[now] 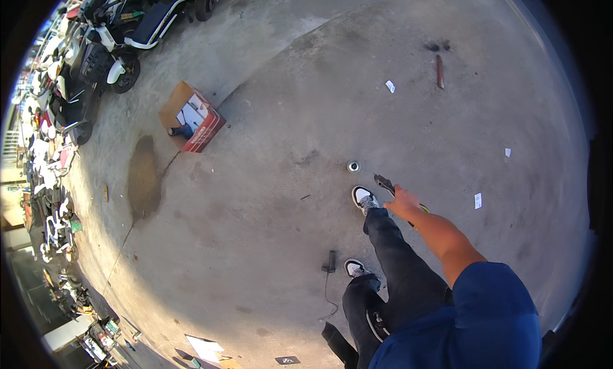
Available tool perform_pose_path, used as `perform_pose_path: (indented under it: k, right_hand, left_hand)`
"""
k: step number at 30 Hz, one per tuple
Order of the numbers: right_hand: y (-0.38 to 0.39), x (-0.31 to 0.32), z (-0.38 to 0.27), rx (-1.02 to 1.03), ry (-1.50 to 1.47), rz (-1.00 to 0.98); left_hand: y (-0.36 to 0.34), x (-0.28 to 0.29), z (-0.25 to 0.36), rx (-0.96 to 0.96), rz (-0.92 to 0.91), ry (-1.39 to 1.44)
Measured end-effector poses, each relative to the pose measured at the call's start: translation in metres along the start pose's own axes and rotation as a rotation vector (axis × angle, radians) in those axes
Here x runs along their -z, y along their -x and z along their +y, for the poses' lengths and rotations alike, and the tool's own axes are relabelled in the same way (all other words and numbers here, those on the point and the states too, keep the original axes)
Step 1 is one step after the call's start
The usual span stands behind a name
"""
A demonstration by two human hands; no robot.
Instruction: The person uses pliers to strip and twist wires, then uses a screwdriver to tighten screws on the rear seat area of a scooter. The person walks around the workshop area, picks up a cardboard box, and places tools into a cabinet.
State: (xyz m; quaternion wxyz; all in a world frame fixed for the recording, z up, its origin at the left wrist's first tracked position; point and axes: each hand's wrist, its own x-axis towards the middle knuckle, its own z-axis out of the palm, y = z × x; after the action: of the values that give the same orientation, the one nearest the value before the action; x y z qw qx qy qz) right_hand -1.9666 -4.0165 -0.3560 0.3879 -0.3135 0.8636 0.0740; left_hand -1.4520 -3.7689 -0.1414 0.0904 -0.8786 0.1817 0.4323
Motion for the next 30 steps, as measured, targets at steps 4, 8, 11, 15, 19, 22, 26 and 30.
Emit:
perform_pose_path:
  k: [4, 8, 11, 15, 19, 22, 26, 30]
  right_hand:
    - [-0.116, -0.029, -0.061, -0.030, 0.033, -0.009]
    - [-0.206, -0.074, -0.094, -0.008, 0.161, -0.072]
    - [-0.247, -0.108, -0.103, -0.001, 0.215, -0.027]
    - [-0.273, -0.130, -0.106, -0.107, 0.162, -0.052]
    - [-0.259, -0.098, -0.120, -0.112, 0.139, -0.025]
    - [-0.229, -0.044, -0.141, -0.086, 0.138, -0.066]
    - [-0.190, 0.035, -0.186, -0.063, 0.079, -0.032]
    - [-0.176, 0.097, -0.245, 0.040, -0.093, 0.074]
  left_hand:
    - [-0.004, -0.028, 0.060, 0.119, 0.001, 0.010]
    - [-0.002, -0.045, 0.097, 0.238, -0.004, 0.002]
    - [-0.001, -0.048, 0.117, 0.303, -0.011, -0.011]
    - [0.011, -0.040, 0.136, 0.362, -0.005, 0.000]
    - [0.029, -0.035, 0.152, 0.387, 0.019, 0.087]
    - [0.042, -0.031, 0.156, 0.381, -0.006, 0.186]
    - [0.057, -0.011, 0.156, 0.353, -0.035, 0.355]
    - [0.025, 0.018, 0.200, 0.251, -0.049, 0.574]
